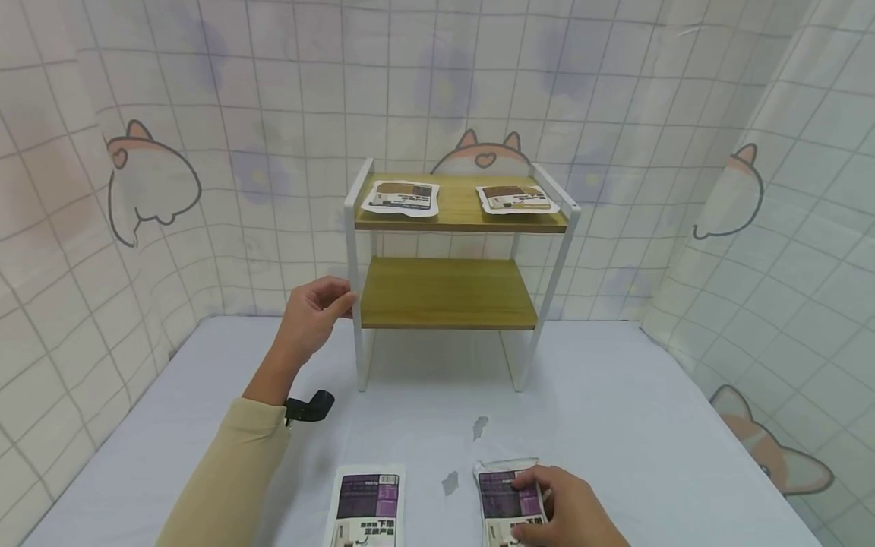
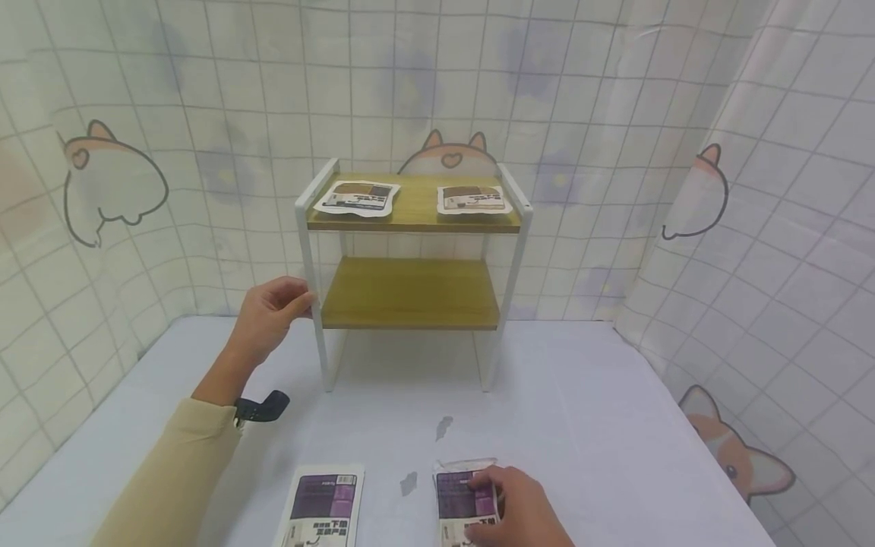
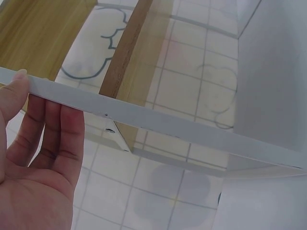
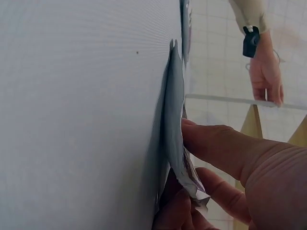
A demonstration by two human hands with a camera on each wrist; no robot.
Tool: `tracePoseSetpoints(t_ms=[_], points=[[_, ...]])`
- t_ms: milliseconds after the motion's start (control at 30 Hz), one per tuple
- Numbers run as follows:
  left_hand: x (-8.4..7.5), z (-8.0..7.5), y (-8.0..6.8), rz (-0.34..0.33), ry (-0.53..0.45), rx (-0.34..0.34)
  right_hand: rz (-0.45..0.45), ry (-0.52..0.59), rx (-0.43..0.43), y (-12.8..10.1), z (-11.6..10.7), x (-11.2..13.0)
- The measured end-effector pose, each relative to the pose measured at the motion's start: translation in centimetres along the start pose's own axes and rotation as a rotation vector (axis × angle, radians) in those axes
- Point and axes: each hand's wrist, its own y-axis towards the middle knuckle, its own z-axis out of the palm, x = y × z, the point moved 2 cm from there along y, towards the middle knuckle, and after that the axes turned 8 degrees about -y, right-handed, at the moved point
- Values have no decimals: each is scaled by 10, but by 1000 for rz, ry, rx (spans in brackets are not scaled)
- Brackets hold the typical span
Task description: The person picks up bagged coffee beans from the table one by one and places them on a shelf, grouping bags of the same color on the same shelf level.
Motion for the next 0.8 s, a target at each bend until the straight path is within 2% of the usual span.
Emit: tracePoseSetpoints(t_ms=[400, 800], points=[[-1, 0, -1, 10, -5, 6, -68, 24, -28, -1, 2, 0], [-1, 0, -1, 16, -4, 9, -35, 25, -27, 0, 2, 3]])
